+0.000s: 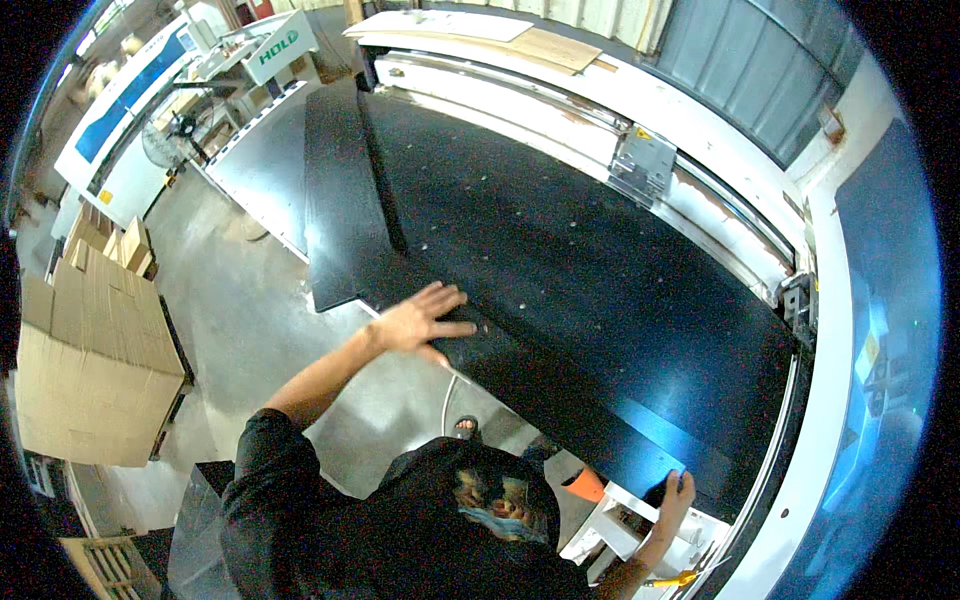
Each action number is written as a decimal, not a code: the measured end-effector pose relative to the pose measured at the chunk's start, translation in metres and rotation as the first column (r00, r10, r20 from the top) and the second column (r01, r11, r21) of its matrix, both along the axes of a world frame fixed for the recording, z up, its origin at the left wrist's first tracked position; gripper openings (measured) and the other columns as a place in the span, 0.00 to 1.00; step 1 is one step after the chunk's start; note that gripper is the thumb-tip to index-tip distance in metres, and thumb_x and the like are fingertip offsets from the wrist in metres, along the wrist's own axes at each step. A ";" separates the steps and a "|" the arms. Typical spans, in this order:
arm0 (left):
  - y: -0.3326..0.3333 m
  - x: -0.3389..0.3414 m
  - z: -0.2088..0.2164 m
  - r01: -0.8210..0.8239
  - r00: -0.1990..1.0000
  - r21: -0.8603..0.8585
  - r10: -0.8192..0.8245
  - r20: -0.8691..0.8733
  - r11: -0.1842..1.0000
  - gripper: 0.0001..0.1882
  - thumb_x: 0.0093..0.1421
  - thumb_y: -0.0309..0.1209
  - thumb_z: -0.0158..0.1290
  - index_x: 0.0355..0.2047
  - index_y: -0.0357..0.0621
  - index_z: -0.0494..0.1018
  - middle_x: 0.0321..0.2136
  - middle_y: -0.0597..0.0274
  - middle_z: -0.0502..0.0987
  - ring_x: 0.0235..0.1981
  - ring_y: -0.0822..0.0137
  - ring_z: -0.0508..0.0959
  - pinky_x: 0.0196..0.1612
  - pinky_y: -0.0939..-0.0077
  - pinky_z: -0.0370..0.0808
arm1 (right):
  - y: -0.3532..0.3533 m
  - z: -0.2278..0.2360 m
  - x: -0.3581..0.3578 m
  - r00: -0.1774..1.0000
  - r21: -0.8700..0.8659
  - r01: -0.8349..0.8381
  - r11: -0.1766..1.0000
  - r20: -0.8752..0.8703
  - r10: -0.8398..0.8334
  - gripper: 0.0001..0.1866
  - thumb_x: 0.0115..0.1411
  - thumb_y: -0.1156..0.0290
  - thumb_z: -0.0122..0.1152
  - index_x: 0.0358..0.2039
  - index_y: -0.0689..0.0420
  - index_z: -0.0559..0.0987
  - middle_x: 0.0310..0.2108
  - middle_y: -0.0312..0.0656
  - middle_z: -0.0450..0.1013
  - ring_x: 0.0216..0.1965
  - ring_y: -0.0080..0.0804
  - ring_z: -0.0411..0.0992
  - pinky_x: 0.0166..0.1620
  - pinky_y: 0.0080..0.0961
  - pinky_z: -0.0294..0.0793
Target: The person uses a scraper to clean excess material from the surface and edges of large black and light wood furniture panels, then moves and stacks the panels by hand.
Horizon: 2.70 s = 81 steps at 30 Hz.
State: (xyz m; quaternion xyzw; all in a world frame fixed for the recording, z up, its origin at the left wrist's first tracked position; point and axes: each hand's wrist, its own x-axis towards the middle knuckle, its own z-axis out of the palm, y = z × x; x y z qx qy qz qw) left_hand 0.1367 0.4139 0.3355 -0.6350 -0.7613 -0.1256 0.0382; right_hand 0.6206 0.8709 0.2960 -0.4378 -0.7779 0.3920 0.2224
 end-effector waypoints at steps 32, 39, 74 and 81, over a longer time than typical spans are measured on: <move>-0.131 -0.174 -0.055 -0.937 0.350 0.037 0.936 0.046 0.349 0.41 0.65 0.66 0.48 0.74 0.68 0.58 0.74 0.36 0.50 0.77 0.42 0.47 0.76 0.43 0.42 | -0.252 0.080 -0.153 0.620 -0.230 -0.669 0.707 0.353 0.701 0.18 0.69 0.51 0.57 0.55 0.41 0.82 0.41 0.38 0.84 0.37 0.41 0.82 0.44 0.36 0.80; -0.132 -0.220 -0.073 -0.860 0.469 0.203 0.882 -0.049 0.468 0.34 0.63 0.59 0.56 0.67 0.66 0.69 0.67 0.41 0.66 0.70 0.42 0.61 0.70 0.43 0.59 | -0.217 0.061 -0.120 0.678 0.005 -0.671 0.741 0.408 0.611 0.18 0.71 0.52 0.55 0.57 0.40 0.79 0.42 0.43 0.83 0.42 0.46 0.81 0.55 0.49 0.75; 0.390 0.046 -0.072 -0.353 0.935 0.100 0.355 0.002 0.930 0.29 0.68 0.49 0.51 0.68 0.59 0.68 0.70 0.45 0.62 0.72 0.41 0.59 0.72 0.35 0.50 | 0.230 -0.030 -0.174 0.993 0.571 -0.042 0.820 0.114 -0.029 0.16 0.69 0.55 0.61 0.53 0.41 0.83 0.69 0.49 0.64 0.73 0.55 0.54 0.74 0.61 0.46; 0.488 -0.029 -0.085 -0.469 0.881 0.115 0.473 -0.002 0.876 0.30 0.70 0.54 0.47 0.69 0.62 0.67 0.70 0.44 0.62 0.73 0.40 0.57 0.72 0.33 0.50 | 0.312 -0.015 -0.154 0.983 0.495 0.055 0.867 0.123 -0.133 0.19 0.69 0.55 0.59 0.55 0.47 0.81 0.71 0.53 0.59 0.74 0.58 0.51 0.75 0.58 0.45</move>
